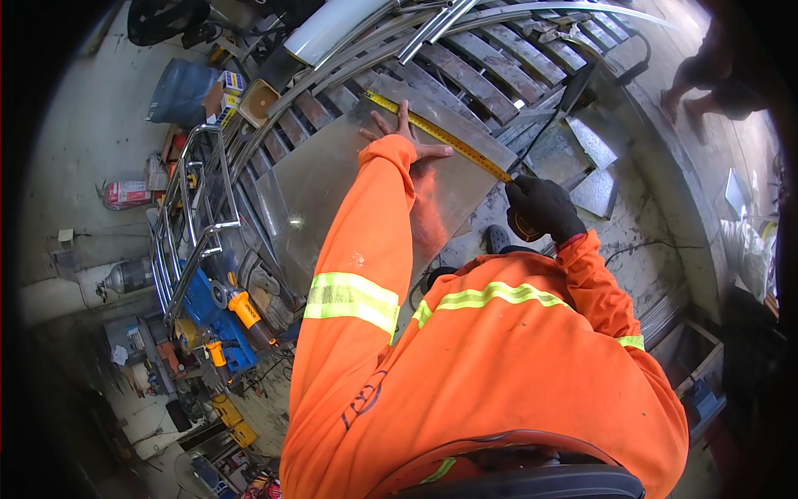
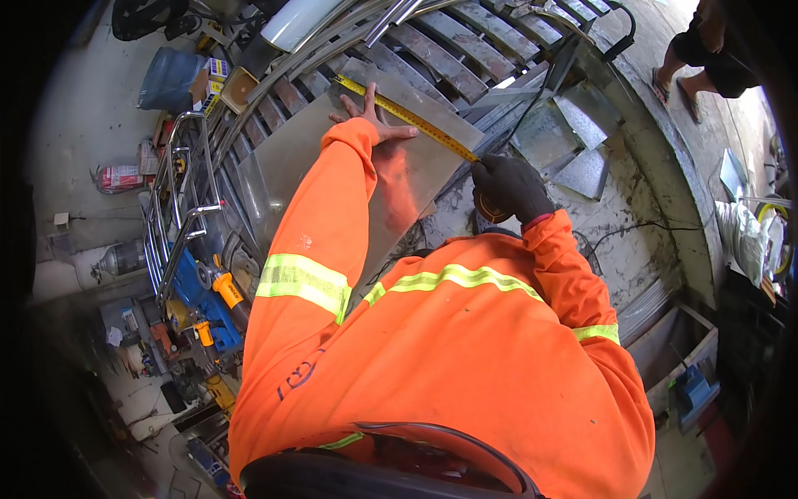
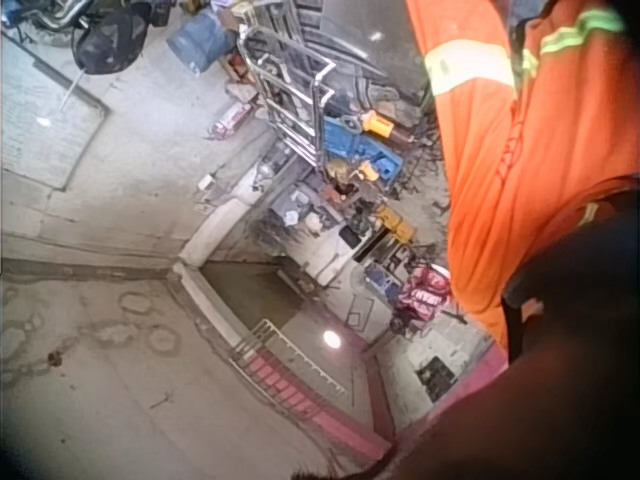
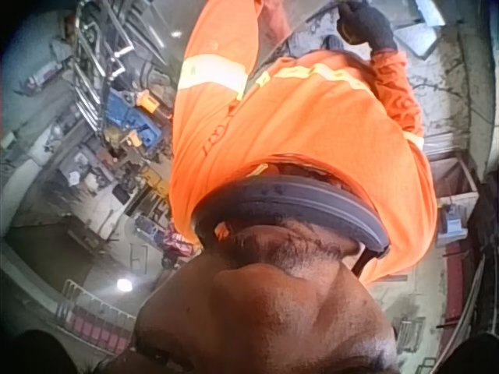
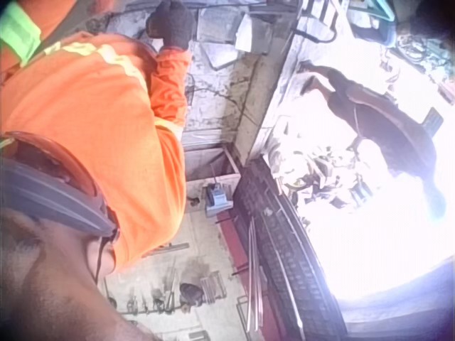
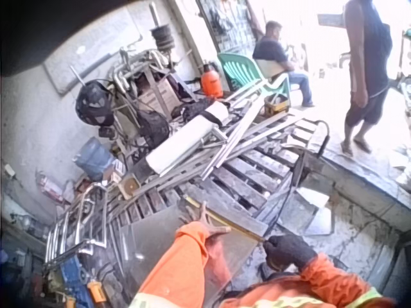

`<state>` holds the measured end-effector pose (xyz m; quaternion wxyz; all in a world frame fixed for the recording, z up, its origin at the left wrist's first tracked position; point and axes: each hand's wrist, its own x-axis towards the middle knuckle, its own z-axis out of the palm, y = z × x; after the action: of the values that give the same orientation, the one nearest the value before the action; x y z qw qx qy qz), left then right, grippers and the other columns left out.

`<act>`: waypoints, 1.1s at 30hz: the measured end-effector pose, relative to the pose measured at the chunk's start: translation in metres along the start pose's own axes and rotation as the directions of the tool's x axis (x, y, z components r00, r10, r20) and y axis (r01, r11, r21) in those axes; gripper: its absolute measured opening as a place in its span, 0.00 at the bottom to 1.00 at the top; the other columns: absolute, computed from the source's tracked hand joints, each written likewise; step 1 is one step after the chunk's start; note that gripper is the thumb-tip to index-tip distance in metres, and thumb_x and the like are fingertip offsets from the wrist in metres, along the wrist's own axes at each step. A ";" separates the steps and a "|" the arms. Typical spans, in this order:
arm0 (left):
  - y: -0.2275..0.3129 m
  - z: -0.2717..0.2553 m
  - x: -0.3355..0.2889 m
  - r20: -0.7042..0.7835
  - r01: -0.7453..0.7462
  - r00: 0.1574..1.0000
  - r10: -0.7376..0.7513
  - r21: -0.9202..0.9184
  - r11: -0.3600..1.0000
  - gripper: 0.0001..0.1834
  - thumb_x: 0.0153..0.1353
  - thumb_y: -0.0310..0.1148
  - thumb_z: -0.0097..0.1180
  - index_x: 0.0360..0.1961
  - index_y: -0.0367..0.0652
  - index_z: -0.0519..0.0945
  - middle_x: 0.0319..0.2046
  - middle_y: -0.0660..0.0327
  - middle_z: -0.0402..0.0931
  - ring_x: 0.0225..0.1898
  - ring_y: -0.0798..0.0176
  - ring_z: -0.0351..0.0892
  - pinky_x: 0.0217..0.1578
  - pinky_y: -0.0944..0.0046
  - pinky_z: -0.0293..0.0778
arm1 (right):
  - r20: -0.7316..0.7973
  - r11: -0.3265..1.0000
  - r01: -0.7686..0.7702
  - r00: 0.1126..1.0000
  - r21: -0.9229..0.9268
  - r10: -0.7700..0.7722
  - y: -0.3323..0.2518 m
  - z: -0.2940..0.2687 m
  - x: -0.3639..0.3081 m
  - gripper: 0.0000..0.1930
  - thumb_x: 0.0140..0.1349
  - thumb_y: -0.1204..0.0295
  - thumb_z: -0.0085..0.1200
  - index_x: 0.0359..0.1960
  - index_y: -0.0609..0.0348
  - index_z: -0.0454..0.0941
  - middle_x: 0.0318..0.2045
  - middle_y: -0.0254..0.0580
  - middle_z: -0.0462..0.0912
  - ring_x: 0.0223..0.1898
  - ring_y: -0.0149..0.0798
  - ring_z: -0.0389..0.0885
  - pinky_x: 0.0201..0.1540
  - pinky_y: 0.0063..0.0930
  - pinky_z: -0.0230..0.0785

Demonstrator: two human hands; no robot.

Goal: Using a tape measure to determine dimensions and marking lines on a metal sheet with a pen in a fabrication workshop.

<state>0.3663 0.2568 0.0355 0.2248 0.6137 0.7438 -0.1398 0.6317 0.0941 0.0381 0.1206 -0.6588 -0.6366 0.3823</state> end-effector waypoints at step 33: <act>-0.031 0.033 0.052 -0.133 -0.121 0.985 0.113 -0.053 0.991 0.82 0.28 0.74 0.77 0.78 0.85 0.31 0.79 0.39 0.19 0.76 0.18 0.19 0.73 0.25 0.33 | -0.071 1.000 -0.007 0.997 -0.016 0.006 0.010 0.008 -0.005 0.23 0.66 0.51 0.46 0.41 0.54 0.86 0.34 0.53 0.88 0.37 0.59 0.87 0.44 0.55 0.77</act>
<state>0.3333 0.2787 -0.0210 0.2022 0.6572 0.7233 -0.0634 0.6339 0.0854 0.0279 0.1366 -0.6751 -0.6329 0.3537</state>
